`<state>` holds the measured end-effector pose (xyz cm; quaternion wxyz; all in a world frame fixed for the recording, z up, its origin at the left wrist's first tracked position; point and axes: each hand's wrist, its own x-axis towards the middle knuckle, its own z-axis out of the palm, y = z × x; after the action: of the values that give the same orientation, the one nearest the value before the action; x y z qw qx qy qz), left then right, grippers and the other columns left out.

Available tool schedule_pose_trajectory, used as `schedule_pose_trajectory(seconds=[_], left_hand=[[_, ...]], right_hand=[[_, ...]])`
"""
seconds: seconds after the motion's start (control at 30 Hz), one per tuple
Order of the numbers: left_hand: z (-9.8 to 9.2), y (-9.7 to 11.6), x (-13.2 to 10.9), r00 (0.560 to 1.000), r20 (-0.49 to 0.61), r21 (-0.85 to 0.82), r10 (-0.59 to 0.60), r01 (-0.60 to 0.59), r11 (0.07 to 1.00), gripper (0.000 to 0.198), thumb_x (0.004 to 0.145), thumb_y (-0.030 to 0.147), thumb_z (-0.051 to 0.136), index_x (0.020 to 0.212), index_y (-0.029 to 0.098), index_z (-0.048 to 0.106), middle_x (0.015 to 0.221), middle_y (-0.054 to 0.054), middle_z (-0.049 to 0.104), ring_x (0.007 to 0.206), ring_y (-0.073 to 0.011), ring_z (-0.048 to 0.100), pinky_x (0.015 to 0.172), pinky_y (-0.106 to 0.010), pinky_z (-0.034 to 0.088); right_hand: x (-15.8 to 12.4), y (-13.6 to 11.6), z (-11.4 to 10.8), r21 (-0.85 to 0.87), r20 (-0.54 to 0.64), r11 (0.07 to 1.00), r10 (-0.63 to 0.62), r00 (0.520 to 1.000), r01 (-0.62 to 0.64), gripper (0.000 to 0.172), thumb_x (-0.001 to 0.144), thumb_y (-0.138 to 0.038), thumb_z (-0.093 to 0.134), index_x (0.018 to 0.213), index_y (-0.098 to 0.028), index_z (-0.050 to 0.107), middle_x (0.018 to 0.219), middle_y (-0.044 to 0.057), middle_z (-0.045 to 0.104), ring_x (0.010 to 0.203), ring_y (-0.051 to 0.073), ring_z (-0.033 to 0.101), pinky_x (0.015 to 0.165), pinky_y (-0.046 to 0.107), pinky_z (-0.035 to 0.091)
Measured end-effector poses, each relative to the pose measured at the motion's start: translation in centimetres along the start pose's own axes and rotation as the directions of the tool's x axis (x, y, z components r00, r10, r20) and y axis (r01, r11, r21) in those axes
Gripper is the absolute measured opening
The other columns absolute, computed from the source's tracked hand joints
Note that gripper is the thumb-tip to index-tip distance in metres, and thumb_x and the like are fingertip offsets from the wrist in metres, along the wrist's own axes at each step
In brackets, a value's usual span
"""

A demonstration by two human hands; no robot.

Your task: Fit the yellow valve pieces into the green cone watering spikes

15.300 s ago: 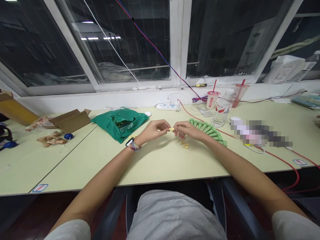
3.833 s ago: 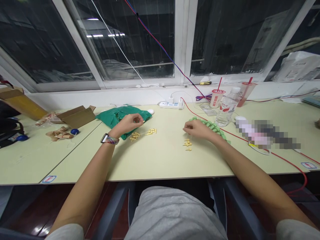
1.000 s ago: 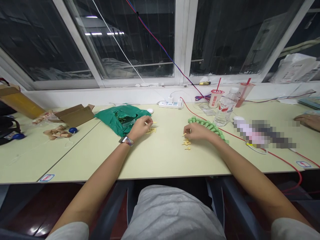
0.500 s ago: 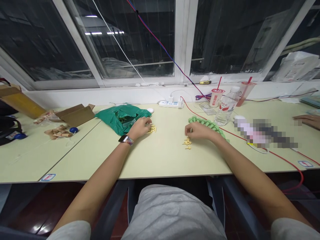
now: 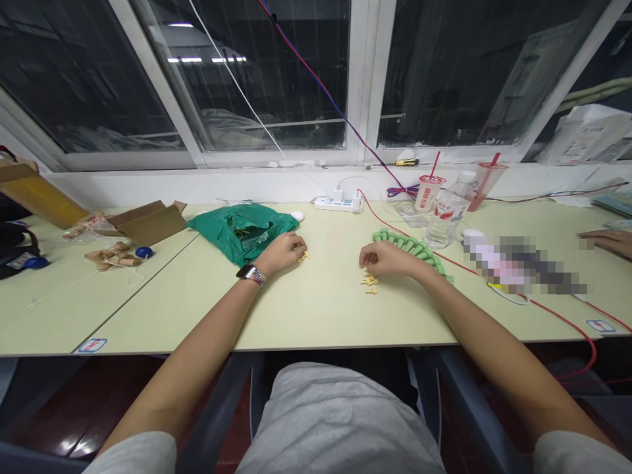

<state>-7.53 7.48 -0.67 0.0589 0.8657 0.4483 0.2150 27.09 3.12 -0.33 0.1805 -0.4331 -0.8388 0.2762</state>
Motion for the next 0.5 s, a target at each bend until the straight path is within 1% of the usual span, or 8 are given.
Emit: schedule_pose_trajectory(seconds=[0.13, 0.23, 0.3, 0.37, 0.43, 0.5], left_hand=[[-0.02, 0.01, -0.05, 1.0, -0.001, -0.014, 0.004, -0.004, 1.0, 0.03, 0.095, 0.034, 0.052, 0.09, 0.018, 0.076, 0.095, -0.01, 0.071, 0.089, -0.0256, 0.066, 0.085, -0.039, 0.05], [0.03, -0.09, -0.13, 1.0, -0.002, -0.026, -0.018, 0.018, 0.999, 0.031, 0.096, 0.036, 0.052, 0.097, 0.018, 0.077, 0.097, -0.01, 0.071, 0.089, -0.025, 0.067, 0.084, -0.037, 0.05], [0.11, -0.18, -0.18, 1.0, 0.0, -0.032, -0.026, 0.026, 0.999, 0.033, 0.097, 0.037, 0.051, 0.104, 0.018, 0.077, 0.101, -0.01, 0.071, 0.091, -0.0251, 0.067, 0.085, -0.037, 0.05], [0.2, -0.23, -0.21, 1.0, 0.006, -0.038, -0.028, 0.028, 0.999, 0.034, 0.098, 0.038, 0.051, 0.109, 0.018, 0.077, 0.105, -0.011, 0.071, 0.093, -0.0252, 0.068, 0.087, -0.038, 0.051], [0.28, -0.2, -0.22, 0.999, 0.013, -0.048, -0.033, 0.033, 0.998, 0.035, 0.098, 0.038, 0.051, 0.109, 0.018, 0.078, 0.11, -0.012, 0.07, 0.092, -0.0247, 0.068, 0.089, -0.038, 0.052], [0.31, -0.1, -0.22, 0.999, 0.017, -0.057, -0.037, 0.037, 0.998, 0.035, 0.097, 0.038, 0.052, 0.107, 0.018, 0.079, 0.111, -0.012, 0.069, 0.091, -0.0242, 0.068, 0.088, -0.037, 0.052]], right_hand=[[-0.32, -0.01, -0.3, -0.079, -0.042, 0.997, 0.0, 0.999, -0.004, 0.027, 0.069, -0.001, 0.06, 0.083, -0.019, 0.075, 0.082, 0.003, 0.073, 0.076, 0.017, 0.067, 0.066, 0.025, 0.048], [-0.47, 0.08, -0.43, -0.127, -0.031, 0.992, -0.005, 0.999, 0.001, 0.027, 0.068, -0.001, 0.06, 0.081, -0.02, 0.075, 0.083, 0.003, 0.073, 0.077, 0.018, 0.067, 0.068, 0.026, 0.048], [-0.5, 0.0, -0.42, -0.114, -0.003, 0.993, -0.012, 1.0, 0.011, 0.026, 0.068, -0.002, 0.061, 0.082, -0.02, 0.074, 0.084, 0.003, 0.074, 0.078, 0.019, 0.067, 0.068, 0.027, 0.049], [-0.5, -0.21, -0.37, -0.061, 0.031, 0.998, -0.025, 0.999, 0.026, 0.03, 0.068, -0.001, 0.061, 0.087, -0.02, 0.075, 0.088, 0.003, 0.075, 0.081, 0.019, 0.068, 0.07, 0.026, 0.05], [-0.49, -0.46, -0.33, -0.014, 0.049, 0.999, -0.041, 0.998, 0.041, 0.037, 0.067, 0.001, 0.059, 0.093, -0.02, 0.075, 0.094, 0.004, 0.077, 0.084, 0.019, 0.069, 0.072, 0.025, 0.051], [-0.48, -0.63, -0.34, -0.004, 0.044, 0.999, -0.044, 0.998, 0.045, 0.041, 0.066, 0.003, 0.057, 0.096, -0.019, 0.075, 0.097, 0.004, 0.077, 0.084, 0.018, 0.069, 0.072, 0.025, 0.051]])
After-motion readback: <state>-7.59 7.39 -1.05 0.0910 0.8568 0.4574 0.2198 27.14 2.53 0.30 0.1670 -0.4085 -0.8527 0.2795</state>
